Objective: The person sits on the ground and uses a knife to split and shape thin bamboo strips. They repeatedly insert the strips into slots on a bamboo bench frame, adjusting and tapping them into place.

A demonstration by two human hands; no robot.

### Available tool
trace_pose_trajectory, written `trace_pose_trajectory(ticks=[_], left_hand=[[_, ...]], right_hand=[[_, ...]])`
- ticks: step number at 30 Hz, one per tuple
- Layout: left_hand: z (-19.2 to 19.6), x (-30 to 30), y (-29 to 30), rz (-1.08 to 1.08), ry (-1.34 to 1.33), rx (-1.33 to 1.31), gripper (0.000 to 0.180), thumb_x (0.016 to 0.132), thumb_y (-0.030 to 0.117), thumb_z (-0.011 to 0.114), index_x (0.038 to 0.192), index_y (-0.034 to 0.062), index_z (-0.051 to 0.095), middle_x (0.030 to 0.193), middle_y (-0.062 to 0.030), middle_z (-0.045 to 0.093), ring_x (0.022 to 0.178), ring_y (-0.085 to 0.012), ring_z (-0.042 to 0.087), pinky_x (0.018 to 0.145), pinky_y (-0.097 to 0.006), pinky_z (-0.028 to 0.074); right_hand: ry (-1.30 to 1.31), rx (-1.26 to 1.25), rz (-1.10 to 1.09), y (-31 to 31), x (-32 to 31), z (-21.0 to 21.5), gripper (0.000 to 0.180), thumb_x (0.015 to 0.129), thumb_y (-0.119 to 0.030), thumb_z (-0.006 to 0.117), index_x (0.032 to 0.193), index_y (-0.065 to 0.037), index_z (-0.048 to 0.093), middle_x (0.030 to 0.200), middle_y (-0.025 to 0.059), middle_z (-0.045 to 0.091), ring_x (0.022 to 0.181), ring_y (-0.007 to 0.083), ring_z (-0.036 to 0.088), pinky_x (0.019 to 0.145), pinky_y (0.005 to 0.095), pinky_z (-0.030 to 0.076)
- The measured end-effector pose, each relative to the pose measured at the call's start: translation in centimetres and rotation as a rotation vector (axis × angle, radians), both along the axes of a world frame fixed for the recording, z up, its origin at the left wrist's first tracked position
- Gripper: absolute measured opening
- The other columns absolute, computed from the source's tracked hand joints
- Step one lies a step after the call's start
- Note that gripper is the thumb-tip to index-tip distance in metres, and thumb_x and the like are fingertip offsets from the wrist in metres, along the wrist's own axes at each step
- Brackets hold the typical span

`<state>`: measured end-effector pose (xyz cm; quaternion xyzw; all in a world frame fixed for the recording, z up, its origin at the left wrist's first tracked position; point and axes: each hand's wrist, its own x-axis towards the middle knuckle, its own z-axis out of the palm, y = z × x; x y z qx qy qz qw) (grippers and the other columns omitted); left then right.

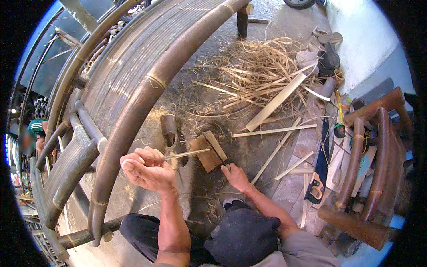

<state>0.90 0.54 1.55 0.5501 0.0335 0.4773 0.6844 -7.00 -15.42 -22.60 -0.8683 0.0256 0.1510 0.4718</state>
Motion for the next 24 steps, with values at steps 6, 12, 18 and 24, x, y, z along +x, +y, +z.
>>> trace_pose_trajectory(ticks=[6,12,18,24], left_hand=[[-2.1,1.5,0.7,-0.054,0.053,0.088,0.045,0.109,0.045,0.044,0.076,0.0150,0.035,0.059,0.0033,0.033,0.047,-0.0063,0.029,0.039,-0.024,0.021],[-10.8,3.8,-1.3,-0.466,0.804,0.391,0.036,0.109,0.034,0.046,0.097,0.0023,0.058,0.081,-0.0024,0.056,0.075,-0.0133,0.051,0.071,-0.031,0.045],[-13.1,2.6,-2.1,-0.586,0.692,0.438,0.037,0.108,0.036,0.047,0.127,0.0052,0.054,0.075,0.0030,0.046,0.067,-0.0060,0.045,0.055,-0.025,0.038],[-10.3,0.3,-2.4,-0.822,0.957,0.352,0.037,0.107,0.025,0.048,0.134,0.0007,0.056,0.076,0.0024,0.049,0.065,-0.0082,0.046,0.056,-0.028,0.040]], right_hand=[[0.205,-0.107,-0.036,-0.8,-1.0,-2.0,0.054,0.101,-0.050,0.053,0.098,0.003,0.060,0.081,0.0288,0.067,0.079,0.0479,0.067,0.072,0.0532,0.053],[0.009,0.241,-0.204,-2.4,0.7,3.5,0.049,0.096,-0.048,0.065,0.106,0.000,0.062,0.071,0.0134,0.062,0.063,0.0251,0.064,0.062,0.0429,0.052],[-0.437,-0.157,-0.233,-7.8,7.1,9.6,0.037,0.085,-0.031,0.073,0.111,-0.007,0.063,0.087,0.0179,0.069,0.078,0.0366,0.069,0.068,0.0463,0.054],[-0.646,-0.340,0.198,-7.2,9.7,11.8,0.031,0.079,-0.032,0.074,0.093,-0.009,0.057,0.086,0.0141,0.067,0.081,0.0396,0.070,0.070,0.0507,0.056]])
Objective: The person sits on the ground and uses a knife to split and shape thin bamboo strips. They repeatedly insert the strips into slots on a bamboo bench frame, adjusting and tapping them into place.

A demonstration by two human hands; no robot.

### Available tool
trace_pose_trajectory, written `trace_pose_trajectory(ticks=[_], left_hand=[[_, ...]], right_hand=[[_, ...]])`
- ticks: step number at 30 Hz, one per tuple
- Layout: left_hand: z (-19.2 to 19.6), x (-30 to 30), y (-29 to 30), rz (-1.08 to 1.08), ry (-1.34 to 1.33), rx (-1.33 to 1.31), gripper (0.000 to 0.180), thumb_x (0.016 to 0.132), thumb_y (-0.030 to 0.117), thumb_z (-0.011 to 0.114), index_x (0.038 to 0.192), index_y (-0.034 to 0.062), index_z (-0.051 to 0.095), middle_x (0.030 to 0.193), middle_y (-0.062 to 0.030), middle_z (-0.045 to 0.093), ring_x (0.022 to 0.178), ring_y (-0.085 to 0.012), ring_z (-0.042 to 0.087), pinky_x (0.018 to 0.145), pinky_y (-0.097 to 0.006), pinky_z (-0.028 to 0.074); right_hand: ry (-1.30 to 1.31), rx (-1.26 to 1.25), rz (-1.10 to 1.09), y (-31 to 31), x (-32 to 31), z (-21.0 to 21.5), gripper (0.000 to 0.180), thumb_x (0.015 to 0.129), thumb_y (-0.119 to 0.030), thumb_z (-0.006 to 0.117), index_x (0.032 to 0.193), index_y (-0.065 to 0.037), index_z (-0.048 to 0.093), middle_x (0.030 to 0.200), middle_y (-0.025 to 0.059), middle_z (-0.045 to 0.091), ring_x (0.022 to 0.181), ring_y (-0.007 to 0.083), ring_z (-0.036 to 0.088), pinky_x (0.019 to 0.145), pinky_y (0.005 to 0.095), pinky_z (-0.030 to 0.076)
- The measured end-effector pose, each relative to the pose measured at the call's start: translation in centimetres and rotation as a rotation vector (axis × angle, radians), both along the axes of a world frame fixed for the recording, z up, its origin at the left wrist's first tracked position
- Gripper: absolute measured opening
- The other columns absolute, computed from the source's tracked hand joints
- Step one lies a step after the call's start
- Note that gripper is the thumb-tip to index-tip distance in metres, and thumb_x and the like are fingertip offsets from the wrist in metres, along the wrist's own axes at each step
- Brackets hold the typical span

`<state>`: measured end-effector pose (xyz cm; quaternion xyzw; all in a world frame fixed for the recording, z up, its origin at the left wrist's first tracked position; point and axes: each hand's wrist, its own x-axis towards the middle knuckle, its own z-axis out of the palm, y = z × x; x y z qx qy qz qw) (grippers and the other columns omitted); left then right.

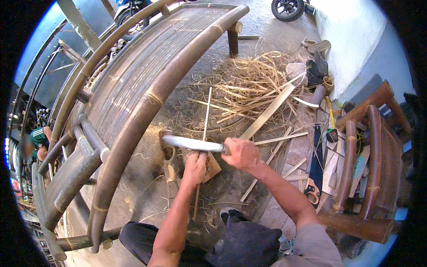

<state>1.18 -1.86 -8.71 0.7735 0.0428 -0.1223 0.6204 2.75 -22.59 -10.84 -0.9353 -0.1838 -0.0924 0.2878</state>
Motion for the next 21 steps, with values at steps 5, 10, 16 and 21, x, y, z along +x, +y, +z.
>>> trace_pose_trajectory(ticks=[5,10,16,21], left_hand=[[3.3,-2.6,0.8,0.003,0.044,0.305,0.030,0.104,0.019,0.048,0.123,-0.0012,0.061,0.076,0.0009,0.052,0.064,-0.0090,0.046,0.056,-0.030,0.040],[7.2,-8.9,1.8,-0.052,0.127,0.065,0.038,0.107,0.028,0.048,0.136,0.0063,0.058,0.073,0.0034,0.050,0.060,-0.0064,0.046,0.050,-0.025,0.039],[3.8,-5.1,2.0,0.035,0.141,-0.074,0.041,0.107,0.028,0.049,0.146,0.0139,0.052,0.070,0.0031,0.048,0.054,-0.0075,0.044,0.045,-0.024,0.037],[4.0,-3.9,1.4,0.060,0.173,-0.222,0.045,0.108,0.022,0.044,0.152,0.0130,0.042,0.064,0.0053,0.042,0.047,-0.0065,0.041,0.040,-0.023,0.035]], right_hand=[[0.118,-0.105,-0.082,1.1,1.3,0.7,0.028,0.080,-0.030,0.072,0.093,-0.009,0.060,0.088,0.0176,0.070,0.082,0.0400,0.071,0.071,0.0523,0.057],[0.268,-0.132,-0.623,-6.0,7.1,3.1,0.038,0.083,-0.041,0.072,0.089,-0.005,0.065,0.087,0.0218,0.071,0.082,0.0414,0.071,0.068,0.0509,0.056],[0.178,0.098,-0.053,-0.9,-0.3,1.0,0.030,0.078,-0.034,0.072,0.083,-0.006,0.062,0.079,0.0229,0.067,0.077,0.0446,0.067,0.067,0.0527,0.054],[0.146,0.177,0.017,3.4,-2.8,0.0,0.031,0.077,-0.033,0.073,0.083,-0.006,0.059,0.075,0.0203,0.066,0.076,0.0437,0.067,0.066,0.0527,0.052]])
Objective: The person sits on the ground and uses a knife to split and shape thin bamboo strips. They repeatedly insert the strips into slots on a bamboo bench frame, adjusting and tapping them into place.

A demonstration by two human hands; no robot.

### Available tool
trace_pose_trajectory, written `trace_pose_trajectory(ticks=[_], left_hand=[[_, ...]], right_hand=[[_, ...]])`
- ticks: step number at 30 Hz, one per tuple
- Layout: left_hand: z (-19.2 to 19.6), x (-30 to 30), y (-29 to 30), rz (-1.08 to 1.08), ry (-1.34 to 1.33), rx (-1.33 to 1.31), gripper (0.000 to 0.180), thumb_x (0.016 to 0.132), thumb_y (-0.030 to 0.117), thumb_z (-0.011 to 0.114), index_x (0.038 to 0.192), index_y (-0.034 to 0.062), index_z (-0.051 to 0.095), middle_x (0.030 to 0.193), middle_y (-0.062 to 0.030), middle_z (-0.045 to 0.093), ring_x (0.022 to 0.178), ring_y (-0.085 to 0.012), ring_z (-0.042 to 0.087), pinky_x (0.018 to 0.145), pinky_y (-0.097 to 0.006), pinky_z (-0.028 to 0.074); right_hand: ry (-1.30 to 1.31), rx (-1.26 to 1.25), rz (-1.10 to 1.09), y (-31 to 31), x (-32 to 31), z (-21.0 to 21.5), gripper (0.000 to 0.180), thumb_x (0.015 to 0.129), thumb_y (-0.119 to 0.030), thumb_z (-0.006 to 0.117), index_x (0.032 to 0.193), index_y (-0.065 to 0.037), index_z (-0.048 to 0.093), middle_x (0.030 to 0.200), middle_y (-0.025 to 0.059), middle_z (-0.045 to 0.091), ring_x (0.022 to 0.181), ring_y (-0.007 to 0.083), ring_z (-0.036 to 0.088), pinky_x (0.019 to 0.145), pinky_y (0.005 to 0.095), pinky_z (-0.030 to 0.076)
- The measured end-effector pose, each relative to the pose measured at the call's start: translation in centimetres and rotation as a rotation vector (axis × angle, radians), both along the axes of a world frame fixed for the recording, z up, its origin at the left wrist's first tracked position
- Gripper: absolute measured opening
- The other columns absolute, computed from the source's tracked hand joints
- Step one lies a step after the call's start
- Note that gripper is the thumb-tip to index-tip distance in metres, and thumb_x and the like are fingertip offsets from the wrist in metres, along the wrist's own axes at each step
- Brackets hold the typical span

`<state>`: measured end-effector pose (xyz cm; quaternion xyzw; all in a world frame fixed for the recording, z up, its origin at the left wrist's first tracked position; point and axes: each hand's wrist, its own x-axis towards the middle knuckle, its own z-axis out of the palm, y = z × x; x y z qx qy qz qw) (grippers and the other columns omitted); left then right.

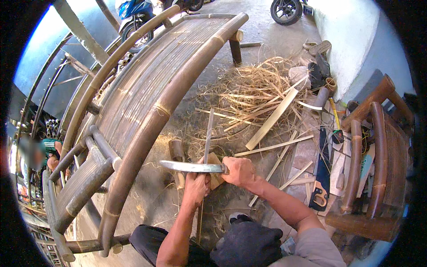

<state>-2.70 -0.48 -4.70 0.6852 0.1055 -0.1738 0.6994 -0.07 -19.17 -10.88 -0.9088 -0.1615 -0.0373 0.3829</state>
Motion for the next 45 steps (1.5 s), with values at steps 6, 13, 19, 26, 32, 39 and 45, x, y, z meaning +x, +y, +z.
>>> trace_pose_trajectory(ticks=[6,13,19,26,32,39,45], left_hand=[[5.0,-5.7,0.5,-0.083,0.175,0.080,0.052,0.104,0.028,0.051,0.153,0.0129,0.043,0.069,0.0043,0.042,0.052,-0.0064,0.039,0.044,-0.025,0.034],[0.0,-2.6,0.8,0.048,0.124,-0.032,0.050,0.108,0.025,0.045,0.156,0.0164,0.038,0.069,0.0058,0.042,0.050,-0.0058,0.038,0.041,-0.022,0.033],[0.9,-5.1,1.0,-0.045,0.092,-0.094,0.050,0.106,0.024,0.049,0.154,0.0115,0.042,0.066,0.0061,0.043,0.050,-0.0055,0.041,0.041,-0.023,0.034],[3.7,-7.6,2.0,0.162,-0.165,0.053,0.047,0.103,0.026,0.054,0.143,0.0025,0.050,0.069,0.0019,0.051,0.055,-0.0041,0.047,0.047,-0.022,0.037],[0.7,-0.4,-1.9,0.310,-0.441,0.108,0.017,0.107,0.020,0.041,0.106,0.0060,0.049,0.076,-0.0006,0.049,0.063,-0.0103,0.050,0.056,-0.027,0.048],[1.2,5.5,-5.2,0.185,-0.668,0.016,0.015,0.107,0.016,0.039,0.111,0.0056,0.049,0.091,-0.0040,0.052,0.082,-0.0144,0.052,0.078,-0.034,0.050],[4.0,7.7,-6.2,0.082,-0.815,0.235,0.021,0.104,0.011,0.045,0.123,0.0019,0.051,0.091,-0.0120,0.063,0.082,-0.0213,0.060,0.076,-0.036,0.050]], right_hand=[[0.283,-0.114,-0.501,-8.2,7.6,1.0,0.030,0.077,-0.033,0.071,0.089,-0.006,0.066,0.083,0.0202,0.070,0.079,0.0422,0.069,0.067,0.0524,0.055],[0.082,-0.117,0.116,-2.6,-0.8,-0.4,0.036,0.078,-0.042,0.071,0.085,-0.008,0.061,0.078,0.0205,0.069,0.074,0.0438,0.069,0.067,0.0552,0.055],[0.090,-0.208,-0.178,-4.3,3.1,-2.8,0.031,0.080,-0.036,0.070,0.086,-0.006,0.064,0.078,0.0224,0.069,0.077,0.0451,0.069,0.069,0.0551,0.056],[0.358,0.028,-0.432,-14.1,6.2,-4.9,0.048,0.080,-0.042,0.072,0.095,0.004,0.069,0.084,0.0248,0.071,0.076,0.0382,0.070,0.069,0.0471,0.055],[0.976,0.264,-0.018,-10.5,-4.6,-11.8,0.049,0.087,-0.050,0.074,0.080,-0.004,0.060,0.065,0.0046,0.058,0.053,0.0144,0.057,0.046,0.0325,0.044],[0.879,0.486,-0.386,-12.5,-6.3,-12.3,0.050,0.094,-0.049,0.067,0.093,0.000,0.059,0.070,0.0072,0.062,0.055,0.0171,0.059,0.052,0.0354,0.049],[0.709,0.846,-0.261,-8.2,-5.7,4.0,0.033,0.103,-0.032,0.057,0.114,-0.001,0.058,0.072,0.0049,0.061,0.059,0.0151,0.060,0.056,0.0318,0.051]])
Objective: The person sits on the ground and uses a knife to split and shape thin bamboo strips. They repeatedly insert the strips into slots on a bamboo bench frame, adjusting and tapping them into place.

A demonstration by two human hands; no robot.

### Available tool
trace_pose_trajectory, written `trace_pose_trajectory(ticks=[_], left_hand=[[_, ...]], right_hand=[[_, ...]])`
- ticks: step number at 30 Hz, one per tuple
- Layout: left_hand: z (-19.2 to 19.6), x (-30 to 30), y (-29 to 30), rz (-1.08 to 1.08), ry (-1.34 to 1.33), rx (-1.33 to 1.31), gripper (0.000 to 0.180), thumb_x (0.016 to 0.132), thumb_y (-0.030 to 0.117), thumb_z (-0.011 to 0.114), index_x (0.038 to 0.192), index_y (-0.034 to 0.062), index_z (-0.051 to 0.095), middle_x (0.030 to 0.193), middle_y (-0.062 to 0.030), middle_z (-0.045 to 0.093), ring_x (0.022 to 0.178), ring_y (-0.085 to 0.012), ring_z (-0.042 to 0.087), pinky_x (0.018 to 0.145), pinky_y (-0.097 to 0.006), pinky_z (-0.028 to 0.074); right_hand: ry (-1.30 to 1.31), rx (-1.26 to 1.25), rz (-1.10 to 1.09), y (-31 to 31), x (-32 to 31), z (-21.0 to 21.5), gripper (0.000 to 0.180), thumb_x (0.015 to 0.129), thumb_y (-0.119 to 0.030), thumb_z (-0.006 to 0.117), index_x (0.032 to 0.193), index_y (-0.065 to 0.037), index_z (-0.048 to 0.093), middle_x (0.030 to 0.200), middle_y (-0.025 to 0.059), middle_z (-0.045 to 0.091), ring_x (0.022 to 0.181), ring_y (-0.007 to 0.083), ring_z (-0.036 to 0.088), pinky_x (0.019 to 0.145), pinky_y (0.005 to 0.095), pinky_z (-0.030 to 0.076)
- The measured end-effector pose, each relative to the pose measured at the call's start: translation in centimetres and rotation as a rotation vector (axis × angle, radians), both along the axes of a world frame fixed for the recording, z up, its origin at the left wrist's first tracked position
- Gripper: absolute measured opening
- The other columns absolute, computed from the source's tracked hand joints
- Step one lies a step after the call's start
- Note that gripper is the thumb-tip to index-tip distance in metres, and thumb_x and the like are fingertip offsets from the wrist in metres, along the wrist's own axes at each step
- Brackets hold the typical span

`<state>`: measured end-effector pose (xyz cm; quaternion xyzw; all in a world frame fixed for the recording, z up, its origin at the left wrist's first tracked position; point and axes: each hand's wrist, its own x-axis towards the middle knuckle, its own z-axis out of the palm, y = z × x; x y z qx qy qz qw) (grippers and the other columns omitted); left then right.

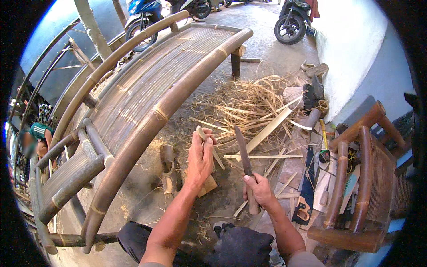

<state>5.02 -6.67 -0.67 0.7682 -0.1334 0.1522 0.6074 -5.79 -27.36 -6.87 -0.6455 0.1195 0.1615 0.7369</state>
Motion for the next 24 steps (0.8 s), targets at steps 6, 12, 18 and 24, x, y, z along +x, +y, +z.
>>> trace_pose_trajectory(ticks=[6,12,18,24], left_hand=[[0.3,-1.6,-0.8,-0.066,-0.026,0.167,0.020,0.099,0.009,0.059,0.118,0.0024,0.061,0.095,-0.0159,0.064,0.087,-0.0288,0.065,0.078,-0.037,0.052],[-0.3,-2.8,-0.6,-0.123,-0.030,0.191,0.022,0.093,0.006,0.065,0.115,0.0013,0.063,0.102,-0.0185,0.066,0.094,-0.0370,0.066,0.081,-0.040,0.053],[0.0,-3.3,-0.1,-0.099,-0.038,0.289,0.024,0.092,0.004,0.065,0.116,0.0004,0.064,0.107,-0.0197,0.067,0.098,-0.0381,0.067,0.084,-0.041,0.053],[-0.2,-3.2,0.0,-0.126,-0.022,0.232,0.024,0.093,0.006,0.065,0.116,0.0009,0.064,0.106,-0.0198,0.067,0.098,-0.0387,0.066,0.084,-0.042,0.053]], right_hand=[[-0.338,0.038,0.023,3.2,0.8,11.2,0.032,0.108,-0.029,0.047,0.117,0.000,0.058,0.070,0.0018,0.056,0.061,0.0109,0.058,0.054,0.0272,0.050],[-0.312,0.068,0.073,4.2,1.8,13.8,0.045,0.111,-0.040,0.036,0.095,-0.003,0.055,0.067,0.0031,0.056,0.051,0.0104,0.054,0.050,0.0265,0.047],[-0.280,0.032,0.142,4.3,2.1,13.5,0.043,0.111,-0.039,0.035,0.105,-0.002,0.057,0.068,-0.0007,0.051,0.056,0.0087,0.053,0.050,0.0268,0.047],[-0.284,0.063,0.148,4.2,2.1,13.2,0.043,0.111,-0.039,0.035,0.102,-0.003,0.057,0.067,-0.0009,0.051,0.055,0.0086,0.053,0.051,0.0273,0.047]])
